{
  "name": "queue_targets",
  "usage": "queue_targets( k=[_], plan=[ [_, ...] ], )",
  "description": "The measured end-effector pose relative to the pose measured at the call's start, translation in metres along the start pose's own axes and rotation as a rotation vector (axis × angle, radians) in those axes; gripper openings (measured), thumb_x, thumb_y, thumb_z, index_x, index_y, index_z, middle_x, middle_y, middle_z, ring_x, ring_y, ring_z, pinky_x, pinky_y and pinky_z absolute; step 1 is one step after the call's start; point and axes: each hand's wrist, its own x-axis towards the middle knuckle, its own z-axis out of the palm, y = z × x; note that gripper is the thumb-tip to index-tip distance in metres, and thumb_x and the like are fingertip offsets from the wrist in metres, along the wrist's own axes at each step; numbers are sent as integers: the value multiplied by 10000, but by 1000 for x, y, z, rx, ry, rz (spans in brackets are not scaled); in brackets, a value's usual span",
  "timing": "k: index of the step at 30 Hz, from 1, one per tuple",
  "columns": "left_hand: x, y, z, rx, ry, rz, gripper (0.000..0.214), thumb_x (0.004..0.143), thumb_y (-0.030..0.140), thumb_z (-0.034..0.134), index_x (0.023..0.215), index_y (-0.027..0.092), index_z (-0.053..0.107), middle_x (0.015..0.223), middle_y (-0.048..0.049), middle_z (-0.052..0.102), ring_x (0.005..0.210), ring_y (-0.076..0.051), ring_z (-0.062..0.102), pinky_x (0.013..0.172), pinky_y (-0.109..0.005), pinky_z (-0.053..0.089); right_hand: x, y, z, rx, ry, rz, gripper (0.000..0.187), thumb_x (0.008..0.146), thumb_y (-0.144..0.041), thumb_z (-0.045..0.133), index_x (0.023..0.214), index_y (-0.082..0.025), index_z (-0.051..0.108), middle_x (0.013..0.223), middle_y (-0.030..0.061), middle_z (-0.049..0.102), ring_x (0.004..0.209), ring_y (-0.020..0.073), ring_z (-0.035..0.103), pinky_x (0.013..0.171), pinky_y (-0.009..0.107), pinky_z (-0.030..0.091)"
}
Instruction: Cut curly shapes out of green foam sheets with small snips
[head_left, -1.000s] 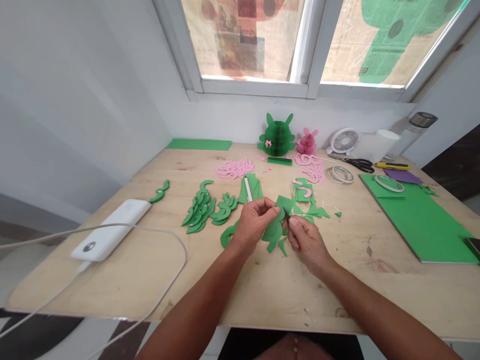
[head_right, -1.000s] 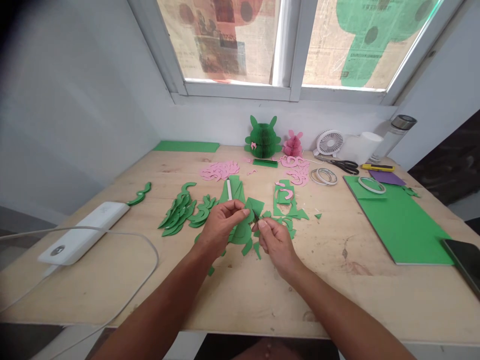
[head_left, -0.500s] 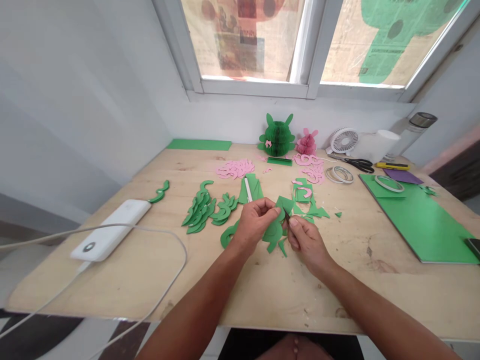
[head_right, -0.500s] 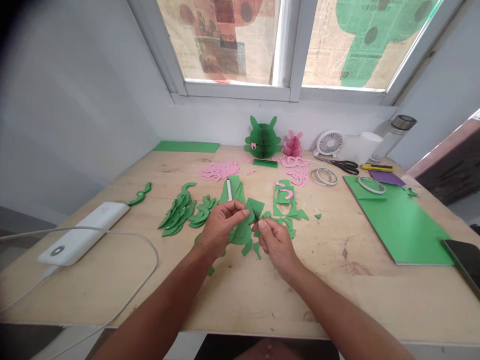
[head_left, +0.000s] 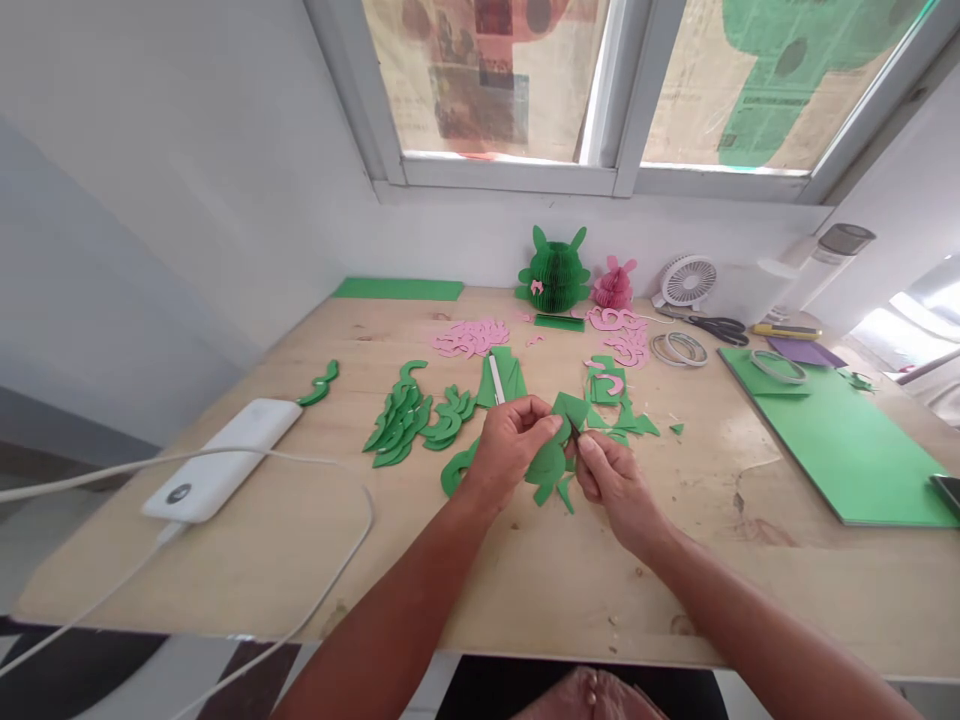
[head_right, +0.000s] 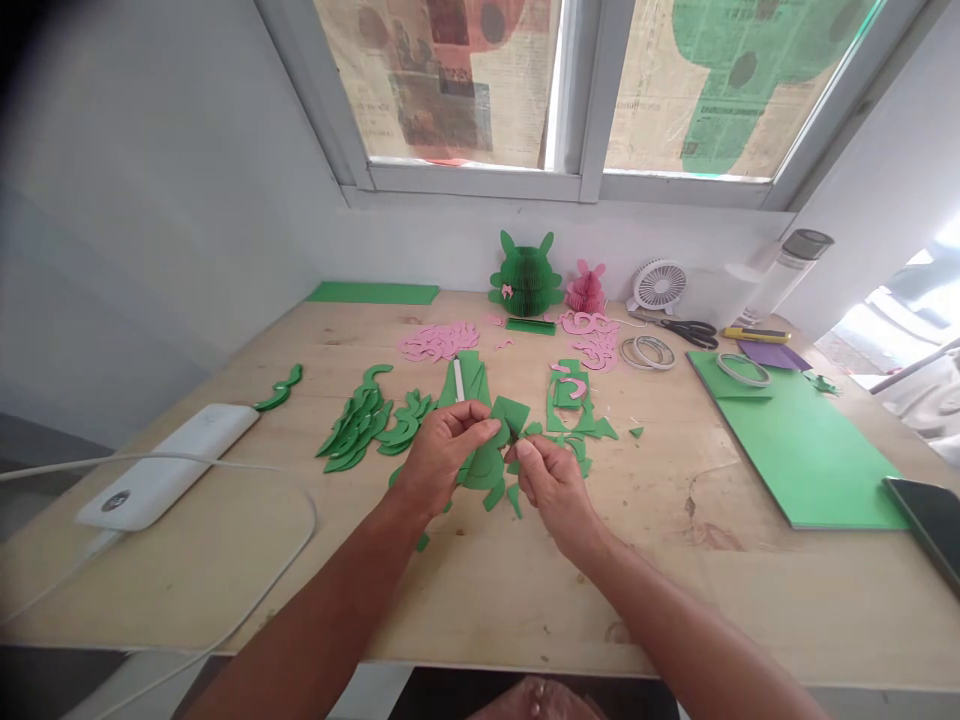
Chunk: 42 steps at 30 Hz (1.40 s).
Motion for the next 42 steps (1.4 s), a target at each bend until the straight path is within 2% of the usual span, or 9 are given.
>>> queue_targets(
  k=[25,30,33,42],
  plan=[
    [0,2,3,-11,28,25,231,631,323,696,575,163,539,551,40,478,537,-83,407,534,-214,337,1,2,-1,12,2,1,400,854,-562,481,715,-188,512,430,-88,307,392,73,224,386,232,152],
    [0,0,3,-56,-15,-34,247,633,341,704,582,167,536,542,50,450,508,-72,379,508,-210,325,1,5,-2,7,29,-12,397,878,-536,463,666,-201,451,438,-84,323,395,73,228,391,235,159],
    [0,0,3,-95,-42,-70,242,633,338,709,580,164,549,555,38,477,527,-79,422,536,-215,367,1,8,-3,-15,47,-20,410,884,-527,461,632,-207,417,440,-80,329,398,75,250,393,233,176],
    [1,-3,4,-250,-110,-206,275,594,322,753,566,156,536,556,29,508,524,-82,473,523,-216,402,3,11,-5,-23,39,-23,400,888,-523,450,640,-211,416,450,-76,334,402,83,263,389,233,179]
  ],
)
